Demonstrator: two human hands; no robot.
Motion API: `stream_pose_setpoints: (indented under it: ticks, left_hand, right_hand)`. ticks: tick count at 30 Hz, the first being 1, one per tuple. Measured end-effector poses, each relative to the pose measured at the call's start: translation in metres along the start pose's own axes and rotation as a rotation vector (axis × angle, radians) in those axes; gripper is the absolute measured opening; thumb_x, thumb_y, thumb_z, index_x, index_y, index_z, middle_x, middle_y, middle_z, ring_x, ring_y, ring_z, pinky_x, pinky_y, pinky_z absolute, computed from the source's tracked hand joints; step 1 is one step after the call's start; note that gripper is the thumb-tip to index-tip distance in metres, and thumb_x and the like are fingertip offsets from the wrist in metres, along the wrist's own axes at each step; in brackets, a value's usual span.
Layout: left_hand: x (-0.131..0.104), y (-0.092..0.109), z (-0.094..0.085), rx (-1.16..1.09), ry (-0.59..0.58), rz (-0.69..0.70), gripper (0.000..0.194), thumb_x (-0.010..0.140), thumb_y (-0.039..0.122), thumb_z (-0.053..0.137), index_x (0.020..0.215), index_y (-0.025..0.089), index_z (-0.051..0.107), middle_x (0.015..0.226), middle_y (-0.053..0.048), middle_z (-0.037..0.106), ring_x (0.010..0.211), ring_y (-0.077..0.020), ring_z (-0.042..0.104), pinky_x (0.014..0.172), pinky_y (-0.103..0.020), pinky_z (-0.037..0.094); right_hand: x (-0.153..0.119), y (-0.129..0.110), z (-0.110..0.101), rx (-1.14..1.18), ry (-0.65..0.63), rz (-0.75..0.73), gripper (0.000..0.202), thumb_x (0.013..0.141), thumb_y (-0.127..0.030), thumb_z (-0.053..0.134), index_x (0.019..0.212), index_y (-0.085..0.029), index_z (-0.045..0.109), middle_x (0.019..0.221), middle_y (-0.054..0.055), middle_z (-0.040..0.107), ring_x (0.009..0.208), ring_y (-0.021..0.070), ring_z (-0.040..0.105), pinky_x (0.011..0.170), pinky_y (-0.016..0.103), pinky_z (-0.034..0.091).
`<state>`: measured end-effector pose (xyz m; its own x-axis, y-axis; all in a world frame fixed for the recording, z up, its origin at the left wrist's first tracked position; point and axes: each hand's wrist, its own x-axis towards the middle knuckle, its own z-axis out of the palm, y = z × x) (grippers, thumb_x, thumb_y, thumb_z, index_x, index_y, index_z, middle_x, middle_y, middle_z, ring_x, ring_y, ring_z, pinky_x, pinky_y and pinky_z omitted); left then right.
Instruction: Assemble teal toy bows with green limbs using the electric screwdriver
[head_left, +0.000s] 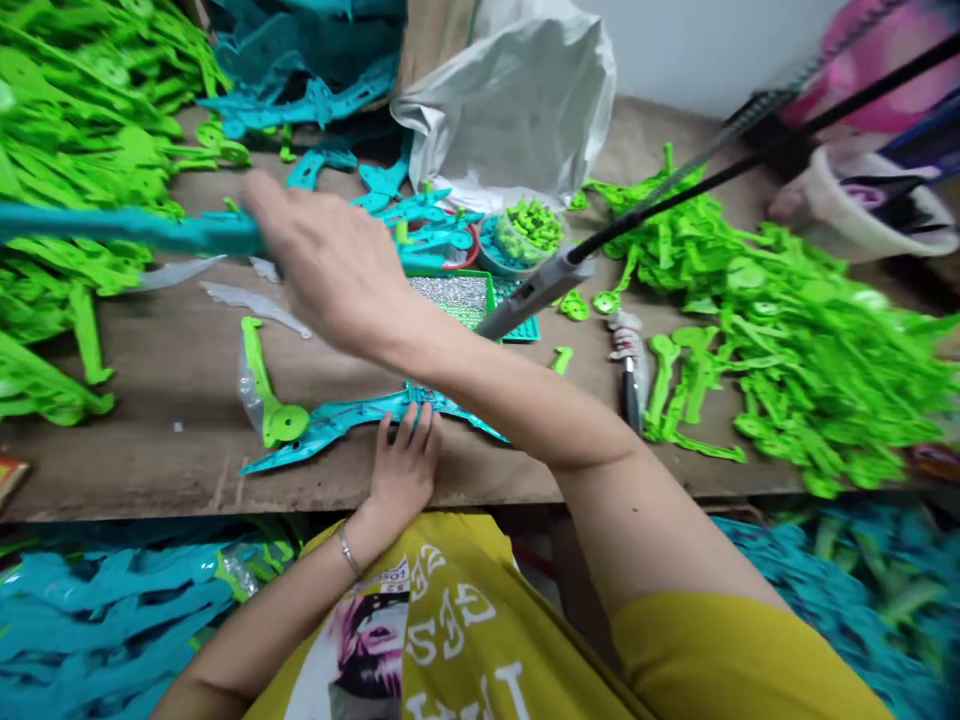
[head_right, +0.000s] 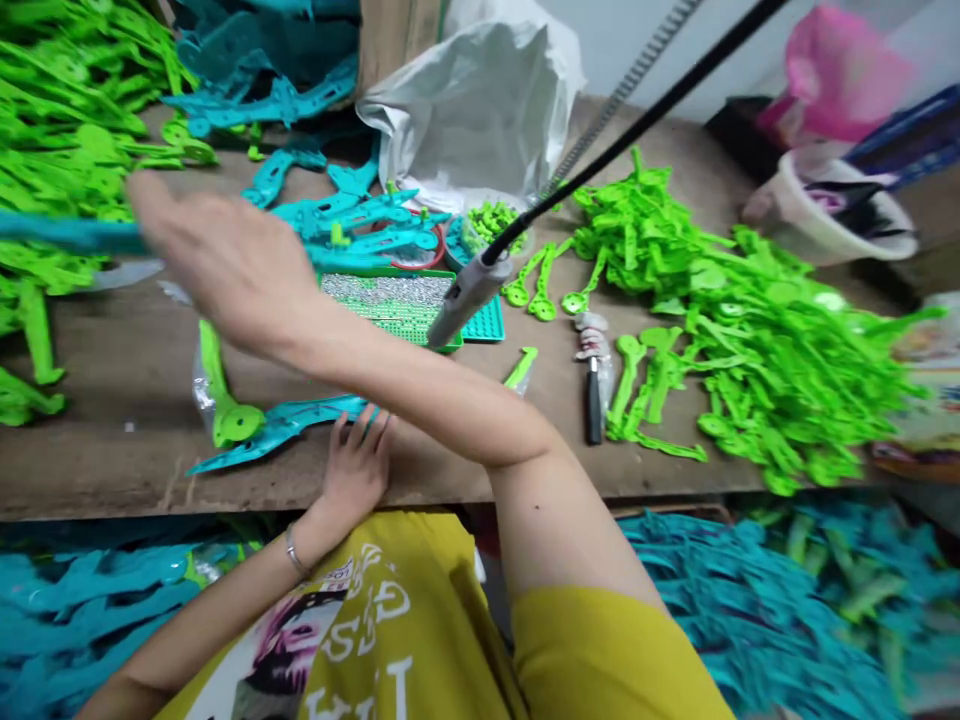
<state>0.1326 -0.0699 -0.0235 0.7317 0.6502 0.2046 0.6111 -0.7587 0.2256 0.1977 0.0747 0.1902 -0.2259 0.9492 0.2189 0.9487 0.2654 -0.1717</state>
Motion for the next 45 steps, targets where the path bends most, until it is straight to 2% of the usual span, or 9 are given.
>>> stream_pose_setpoints:
  ticks: [2, 5, 9, 13, 19, 23, 27, 37, 45]
  left_hand:
    - [-0.001, 0.002, 0.004, -0.004, 0.000, -0.051, 0.042, 0.089, 0.008, 0.042, 0.122, 0.016, 0.067, 0.120, -0.017, 0.070, 0.114, -0.0315, 0.061, 0.102, -0.053, 0.040]
    - [-0.003, 0.004, 0.008, 0.002, 0.001, -0.087, 0.038, 0.087, 0.007, 0.042, 0.111, 0.014, 0.071, 0.098, -0.018, 0.073, 0.101, -0.0326, 0.065, 0.095, -0.053, 0.045]
    - [-0.002, 0.002, 0.008, -0.027, 0.010, -0.070, 0.040, 0.090, 0.009, 0.042, 0.121, 0.018, 0.067, 0.109, -0.015, 0.072, 0.114, -0.0308, 0.061, 0.105, -0.053, 0.041]
    - [0.000, 0.001, 0.008, 0.001, -0.022, -0.079, 0.046, 0.092, 0.009, 0.038, 0.130, 0.019, 0.061, 0.131, -0.014, 0.064, 0.122, -0.0308, 0.056, 0.109, -0.056, 0.036]
    - [-0.002, -0.001, 0.003, 0.019, 0.018, -0.054, 0.039, 0.090, 0.013, 0.048, 0.123, 0.021, 0.067, 0.124, -0.009, 0.070, 0.121, -0.0289, 0.056, 0.114, -0.050, 0.027]
    - [-0.003, -0.002, -0.004, 0.034, 0.001, -0.070, 0.047, 0.091, 0.011, 0.044, 0.134, 0.018, 0.058, 0.138, -0.010, 0.062, 0.126, -0.0301, 0.053, 0.109, -0.051, 0.031]
    - [-0.004, -0.004, -0.008, 0.059, -0.025, -0.076, 0.048, 0.090, 0.013, 0.044, 0.135, 0.017, 0.059, 0.137, -0.013, 0.062, 0.117, -0.0329, 0.058, 0.098, -0.051, 0.039]
    - [-0.004, -0.003, -0.011, 0.039, 0.047, -0.016, 0.049, 0.090, 0.012, 0.043, 0.136, 0.017, 0.056, 0.145, -0.009, 0.056, 0.130, -0.0318, 0.052, 0.111, -0.053, 0.028]
    - [-0.005, -0.002, -0.008, 0.062, 0.066, -0.019, 0.044, 0.092, 0.011, 0.042, 0.132, 0.014, 0.059, 0.136, -0.013, 0.063, 0.132, -0.0313, 0.049, 0.113, -0.052, 0.027]
  right_hand:
    - [-0.035, -0.010, -0.017, 0.100, -0.122, -0.099, 0.032, 0.094, -0.014, 0.041, 0.123, -0.025, 0.046, 0.106, -0.001, 0.065, 0.094, 0.0175, 0.059, 0.075, 0.026, 0.040]
    - [-0.079, 0.002, -0.035, 0.219, -0.266, -0.167, 0.035, 0.083, -0.010, 0.051, 0.116, -0.022, 0.053, 0.099, -0.001, 0.067, 0.082, 0.0158, 0.057, 0.065, 0.026, 0.033]
    - [-0.116, 0.045, -0.044, 0.338, -0.347, -0.088, 0.029, 0.074, -0.011, 0.059, 0.101, -0.019, 0.057, 0.085, 0.000, 0.064, 0.073, 0.0147, 0.052, 0.063, 0.026, 0.029]
    - [-0.140, 0.087, -0.032, 0.425, -0.402, -0.021, 0.040, 0.073, -0.018, 0.062, 0.112, -0.018, 0.055, 0.084, 0.000, 0.062, 0.070, 0.0138, 0.051, 0.063, 0.025, 0.032]
    - [-0.169, 0.134, -0.006, 0.399, -0.536, 0.016, 0.055, 0.070, -0.023, 0.059, 0.124, -0.015, 0.053, 0.097, 0.007, 0.067, 0.077, 0.0181, 0.057, 0.067, 0.028, 0.042]
    - [-0.201, 0.164, -0.002, 0.424, -0.550, 0.115, 0.065, 0.069, -0.026, 0.057, 0.133, -0.015, 0.052, 0.122, 0.013, 0.066, 0.097, 0.0256, 0.062, 0.083, 0.037, 0.049]
    - [-0.229, 0.187, 0.006, 0.484, -0.553, 0.233, 0.061, 0.071, -0.029, 0.057, 0.130, -0.016, 0.056, 0.124, 0.011, 0.067, 0.104, 0.0288, 0.064, 0.090, 0.039, 0.051]
    - [-0.225, 0.204, 0.021, 0.471, -0.502, 0.233, 0.065, 0.068, -0.025, 0.057, 0.132, -0.013, 0.056, 0.112, 0.011, 0.072, 0.090, 0.0265, 0.066, 0.080, 0.035, 0.051]
    - [-0.190, 0.152, 0.027, 0.487, -0.345, 0.112, 0.060, 0.071, -0.024, 0.057, 0.130, -0.012, 0.059, 0.115, 0.013, 0.071, 0.096, 0.0267, 0.066, 0.084, 0.036, 0.048]
